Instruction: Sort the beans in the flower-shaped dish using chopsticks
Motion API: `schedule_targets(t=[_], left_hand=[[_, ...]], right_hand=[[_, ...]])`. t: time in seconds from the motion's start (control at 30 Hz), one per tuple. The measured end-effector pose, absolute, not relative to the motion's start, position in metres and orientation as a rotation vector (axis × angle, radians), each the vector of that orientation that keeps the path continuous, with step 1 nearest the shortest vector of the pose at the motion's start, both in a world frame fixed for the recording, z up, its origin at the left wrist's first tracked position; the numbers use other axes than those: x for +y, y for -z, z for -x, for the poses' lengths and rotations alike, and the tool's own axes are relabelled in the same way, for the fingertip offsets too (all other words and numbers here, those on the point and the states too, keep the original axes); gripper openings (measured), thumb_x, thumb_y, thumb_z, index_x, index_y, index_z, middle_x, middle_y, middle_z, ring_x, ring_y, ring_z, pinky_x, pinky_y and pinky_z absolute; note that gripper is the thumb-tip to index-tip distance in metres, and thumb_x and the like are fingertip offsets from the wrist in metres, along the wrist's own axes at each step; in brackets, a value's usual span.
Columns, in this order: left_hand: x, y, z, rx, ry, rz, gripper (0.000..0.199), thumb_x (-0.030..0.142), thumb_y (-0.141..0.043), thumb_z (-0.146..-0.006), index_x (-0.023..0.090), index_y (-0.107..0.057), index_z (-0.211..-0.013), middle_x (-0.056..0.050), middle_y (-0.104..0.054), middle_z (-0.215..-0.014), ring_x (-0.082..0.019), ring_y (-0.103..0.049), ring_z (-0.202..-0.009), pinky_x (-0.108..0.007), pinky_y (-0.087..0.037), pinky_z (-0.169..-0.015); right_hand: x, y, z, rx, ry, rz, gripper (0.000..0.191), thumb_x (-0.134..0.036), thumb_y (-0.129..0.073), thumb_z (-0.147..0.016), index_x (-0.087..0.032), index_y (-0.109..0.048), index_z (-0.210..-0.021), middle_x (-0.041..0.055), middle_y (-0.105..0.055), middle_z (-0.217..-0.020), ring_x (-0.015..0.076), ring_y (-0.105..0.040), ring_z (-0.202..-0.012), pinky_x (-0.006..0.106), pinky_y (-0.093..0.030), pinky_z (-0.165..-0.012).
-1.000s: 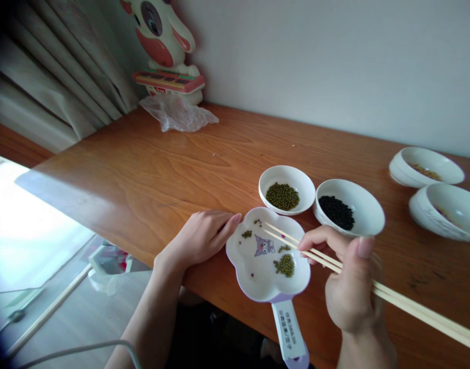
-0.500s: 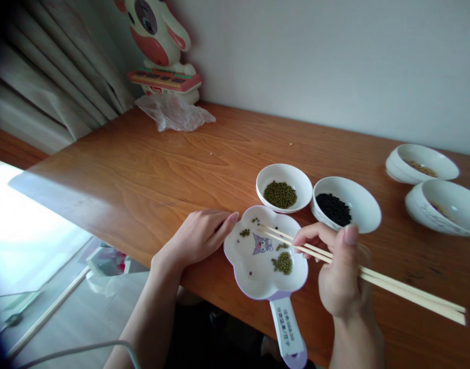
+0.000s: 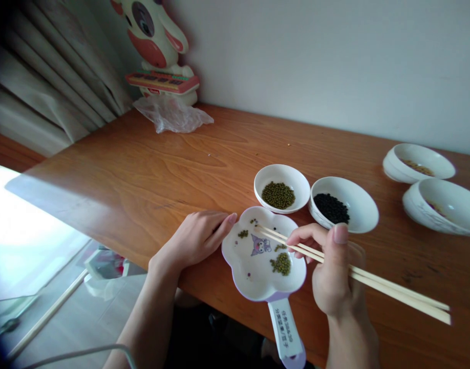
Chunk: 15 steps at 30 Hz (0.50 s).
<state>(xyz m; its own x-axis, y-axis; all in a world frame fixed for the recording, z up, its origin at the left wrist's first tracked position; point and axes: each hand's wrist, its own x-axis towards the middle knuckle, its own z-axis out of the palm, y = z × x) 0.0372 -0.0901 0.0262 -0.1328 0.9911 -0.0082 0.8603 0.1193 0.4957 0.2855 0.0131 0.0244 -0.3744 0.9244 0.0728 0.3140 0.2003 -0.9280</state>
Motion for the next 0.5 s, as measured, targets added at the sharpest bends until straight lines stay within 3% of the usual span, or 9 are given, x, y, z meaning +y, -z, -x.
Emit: schedule_targets(t=[0.5], left_hand=[[-0.0902,-0.0245,-0.0376,2.071,-0.532,-1.804,0.060,0.051,-0.024,-0.112,0.021,-0.063,-0.079,-0.004,-0.075,-0.084,-0.016,-0.064,-0.070,-0.030,-0.039,-0.069]], right_hand=[[0.0190,-0.0163,-0.2861,-1.858,-1.063,1.097,0.091,-0.075,-0.014,-0.100,-0.020,-0.080,-0.069,0.0087,-0.070,-0.058,0.0192,-0.064,-0.053,0.030,-0.044,-0.048]])
